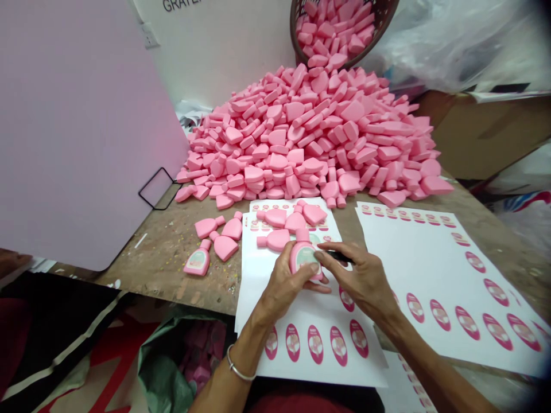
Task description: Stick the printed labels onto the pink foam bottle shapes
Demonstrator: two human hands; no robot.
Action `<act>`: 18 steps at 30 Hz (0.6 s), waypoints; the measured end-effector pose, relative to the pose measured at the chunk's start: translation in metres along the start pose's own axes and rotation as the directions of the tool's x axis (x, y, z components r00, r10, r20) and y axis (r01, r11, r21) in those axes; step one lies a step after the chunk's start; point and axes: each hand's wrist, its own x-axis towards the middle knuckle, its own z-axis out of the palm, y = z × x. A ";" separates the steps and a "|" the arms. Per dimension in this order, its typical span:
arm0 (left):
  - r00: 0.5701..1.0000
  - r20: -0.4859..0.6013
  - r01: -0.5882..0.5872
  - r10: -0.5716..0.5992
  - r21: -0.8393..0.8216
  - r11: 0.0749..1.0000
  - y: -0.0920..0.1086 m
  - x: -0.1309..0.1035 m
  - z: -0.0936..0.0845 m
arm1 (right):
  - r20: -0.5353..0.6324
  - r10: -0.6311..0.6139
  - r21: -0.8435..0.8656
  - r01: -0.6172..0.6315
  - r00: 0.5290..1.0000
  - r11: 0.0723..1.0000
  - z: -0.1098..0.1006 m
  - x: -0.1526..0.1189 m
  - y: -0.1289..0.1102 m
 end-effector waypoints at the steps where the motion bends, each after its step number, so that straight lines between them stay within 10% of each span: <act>1: 1.000 0.003 0.003 -0.003 0.009 1.000 0.000 -0.001 0.000 | -0.028 -0.017 -0.074 0.014 0.999 0.997 -0.001 0.001 0.000; 8: 0.982 0.119 0.140 -0.149 0.078 0.987 0.006 -0.034 -0.009 | 0.244 0.070 0.091 -0.095 0.967 0.991 0.016 0.015 0.005; 11: 0.990 -0.085 0.134 -0.117 0.234 0.963 0.015 -0.059 -0.039 | 0.254 0.032 0.015 -0.037 0.967 0.999 0.031 0.029 0.013; 15: 0.878 -0.453 0.232 0.155 0.686 0.689 0.030 -0.075 -0.096 | 0.439 -0.241 -0.150 0.335 0.866 0.930 0.055 0.057 0.018; 18: 0.778 -0.480 0.310 0.406 0.855 0.416 0.036 -0.069 -0.117 | 0.536 -0.220 -0.262 0.408 0.815 0.875 0.066 0.073 0.014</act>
